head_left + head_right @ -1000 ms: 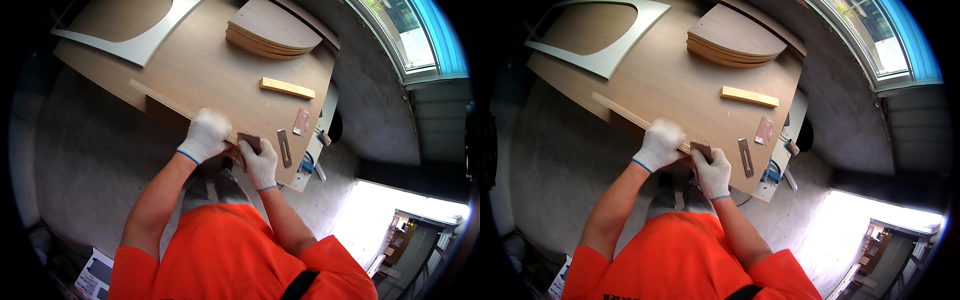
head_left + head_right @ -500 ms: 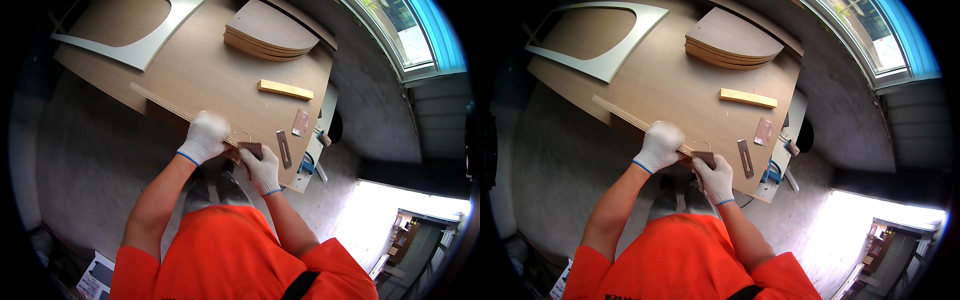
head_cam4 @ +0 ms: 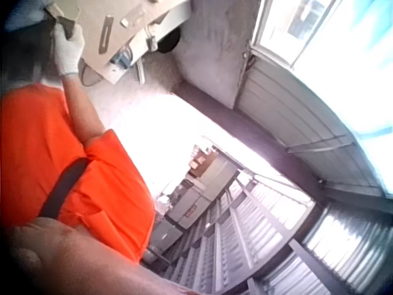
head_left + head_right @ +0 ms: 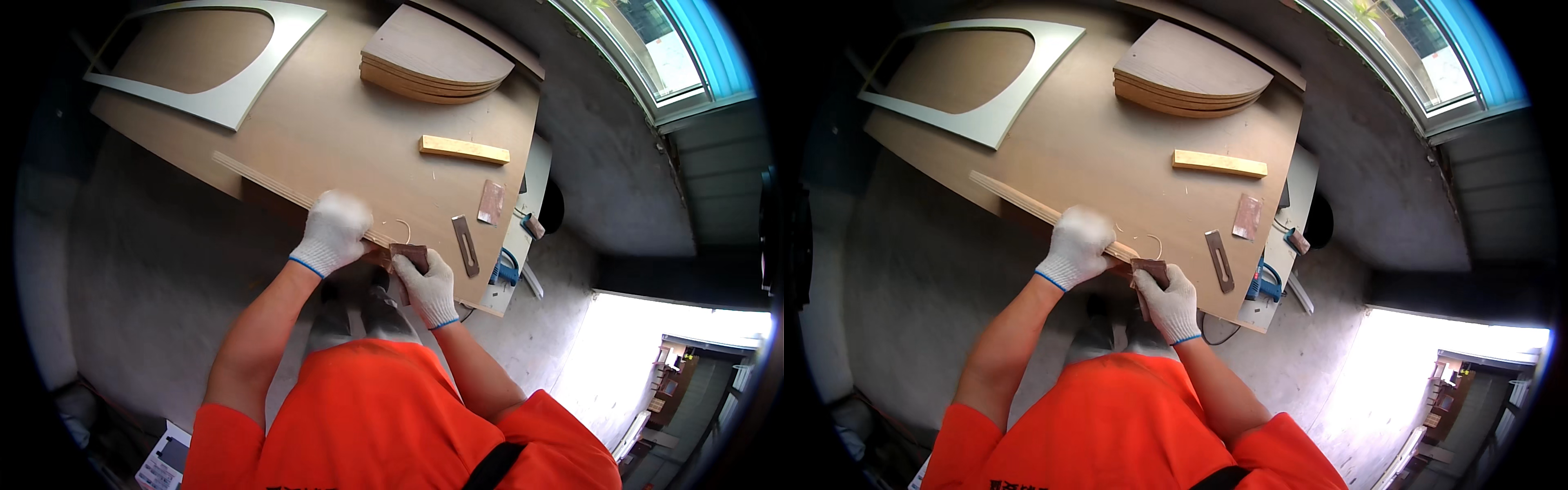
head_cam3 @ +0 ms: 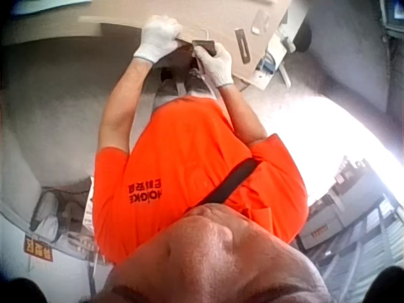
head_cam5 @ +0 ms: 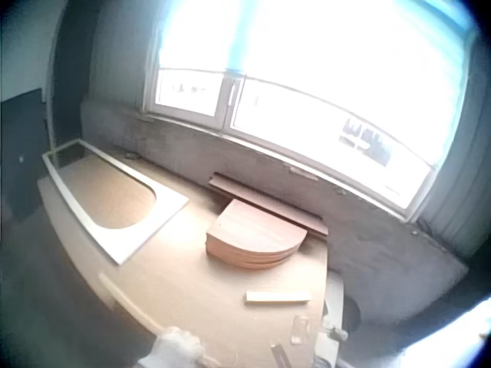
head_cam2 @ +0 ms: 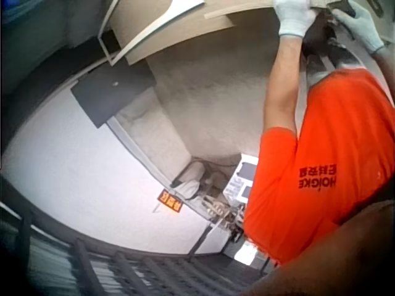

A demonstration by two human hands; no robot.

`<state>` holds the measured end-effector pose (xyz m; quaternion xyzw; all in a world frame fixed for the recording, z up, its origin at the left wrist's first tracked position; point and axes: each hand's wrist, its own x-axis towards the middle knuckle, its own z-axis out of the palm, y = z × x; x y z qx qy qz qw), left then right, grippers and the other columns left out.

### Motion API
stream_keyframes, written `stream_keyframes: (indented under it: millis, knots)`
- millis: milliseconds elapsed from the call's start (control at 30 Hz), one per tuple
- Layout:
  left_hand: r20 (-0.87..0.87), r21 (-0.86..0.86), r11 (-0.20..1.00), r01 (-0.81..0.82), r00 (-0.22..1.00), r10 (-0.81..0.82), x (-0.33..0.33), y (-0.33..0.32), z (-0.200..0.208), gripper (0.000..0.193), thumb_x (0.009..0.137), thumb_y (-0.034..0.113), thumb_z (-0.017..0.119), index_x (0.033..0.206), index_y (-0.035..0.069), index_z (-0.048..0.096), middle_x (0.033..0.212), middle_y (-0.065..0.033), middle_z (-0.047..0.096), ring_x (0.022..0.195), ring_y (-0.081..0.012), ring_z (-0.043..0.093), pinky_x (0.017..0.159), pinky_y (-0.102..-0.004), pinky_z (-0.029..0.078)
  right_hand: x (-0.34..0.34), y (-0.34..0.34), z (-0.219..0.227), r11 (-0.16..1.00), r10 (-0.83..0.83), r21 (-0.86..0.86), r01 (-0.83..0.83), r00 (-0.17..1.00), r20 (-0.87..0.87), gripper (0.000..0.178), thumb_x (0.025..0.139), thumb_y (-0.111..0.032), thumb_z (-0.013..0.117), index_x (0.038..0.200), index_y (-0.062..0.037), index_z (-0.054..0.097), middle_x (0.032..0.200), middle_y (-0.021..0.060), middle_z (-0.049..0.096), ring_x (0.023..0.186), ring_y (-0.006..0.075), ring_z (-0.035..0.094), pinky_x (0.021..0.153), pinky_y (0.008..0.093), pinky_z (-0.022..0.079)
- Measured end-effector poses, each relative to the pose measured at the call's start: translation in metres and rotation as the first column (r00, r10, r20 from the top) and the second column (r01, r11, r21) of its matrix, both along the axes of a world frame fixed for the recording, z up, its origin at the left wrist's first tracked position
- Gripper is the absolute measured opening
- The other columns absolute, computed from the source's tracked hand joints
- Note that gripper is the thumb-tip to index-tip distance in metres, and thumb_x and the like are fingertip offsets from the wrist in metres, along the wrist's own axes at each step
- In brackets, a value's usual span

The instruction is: The person handles circular wooden rings and a large circular board, then moves to a workbench to sand a rectangular wooden piece. They use a sanding block and sandpaper to smooth the edges of the wood, flipping the piece to work on different sides.

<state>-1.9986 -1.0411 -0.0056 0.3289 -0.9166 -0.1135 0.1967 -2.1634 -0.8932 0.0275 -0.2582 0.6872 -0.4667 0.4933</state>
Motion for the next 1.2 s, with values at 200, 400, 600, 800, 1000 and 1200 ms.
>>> stream_keyframes:
  millis: [200, 400, 600, 800, 1000, 1200]
  knots:
    - [0.014, 0.007, 1.0, 0.003, 1.0, -0.003, -0.001, 0.0, 0.001, 0.036, 0.057, 0.039, 0.095, 0.072, 0.014, 0.073, 0.078, -0.0081, 0.069, 0.081, -0.0331, 0.07, 0.077, -0.0476, 0.055, 0.002, -0.015, -0.004, 0.997, -0.034, -0.074, 0.028, 0.996, -0.081, 0.026, 0.101, -0.021, 0.076, 0.106, 0.0049, 0.072, 0.077, 0.007, 0.073, 0.055, 0.0105, 0.063, 0.051, 0.0272, 0.048]
    - [-0.007, 0.01, 1.0, 0.022, 1.0, -0.022, -0.002, 0.002, 0.002, 0.038, 0.058, 0.041, 0.095, 0.071, 0.013, 0.073, 0.078, -0.0081, 0.069, 0.079, -0.0332, 0.07, 0.077, -0.0476, 0.055, -0.001, -0.035, -0.002, 0.996, 0.044, -0.066, -0.057, 0.983, -0.181, 0.023, 0.103, -0.019, 0.075, 0.11, 0.0028, 0.074, 0.082, 0.0065, 0.075, 0.06, 0.0101, 0.065, 0.054, 0.0254, 0.05]
    - [-0.013, -0.004, 1.0, 0.016, 1.0, -0.016, -0.002, -0.002, 0.0, 0.038, 0.057, 0.042, 0.095, 0.07, 0.013, 0.073, 0.077, -0.0077, 0.068, 0.078, -0.033, 0.07, 0.076, -0.0473, 0.055, 0.002, -0.018, -0.004, 0.996, -0.025, -0.087, 0.019, 0.997, -0.069, 0.026, 0.103, -0.022, 0.075, 0.11, 0.0036, 0.073, 0.075, 0.006, 0.073, 0.054, 0.0099, 0.063, 0.051, 0.0267, 0.049]
    - [-0.03, -0.007, 0.999, 0.035, 0.999, -0.035, 0.0, -0.004, 0.0, 0.036, 0.058, 0.039, 0.094, 0.069, 0.014, 0.072, 0.077, -0.0079, 0.068, 0.077, -0.0331, 0.069, 0.075, -0.0474, 0.055, 0.001, 0.002, -0.008, 0.995, -0.065, -0.069, 0.067, 0.998, 0.024, 0.027, 0.102, -0.022, 0.076, 0.106, 0.0036, 0.071, 0.075, 0.0065, 0.071, 0.053, 0.01, 0.062, 0.047, 0.0278, 0.046]
    - [-0.022, -0.007, 1.0, 0.011, 1.0, -0.011, -0.002, 0.001, -0.002, 0.035, 0.058, 0.039, 0.094, 0.07, 0.014, 0.072, 0.077, -0.0085, 0.067, 0.077, -0.033, 0.069, 0.074, -0.0476, 0.054, 0.0, -0.014, -0.013, 0.999, -0.035, -0.034, 0.034, 0.999, -0.037, 0.027, 0.103, -0.022, 0.075, 0.112, 0.0032, 0.072, 0.077, 0.0069, 0.072, 0.052, 0.0094, 0.06, 0.047, 0.0266, 0.045]
    - [-0.008, 0.009, 1.0, 0.02, 1.0, -0.02, -0.003, 0.004, 0.002, 0.037, 0.058, 0.039, 0.094, 0.071, 0.014, 0.071, 0.077, -0.0077, 0.068, 0.078, -0.0323, 0.069, 0.075, -0.0474, 0.054, 0.002, -0.034, -0.003, 0.998, 0.022, -0.06, -0.034, 0.98, -0.198, 0.025, 0.103, -0.02, 0.074, 0.112, 0.0029, 0.073, 0.077, 0.006, 0.072, 0.053, 0.0097, 0.061, 0.047, 0.027, 0.046]
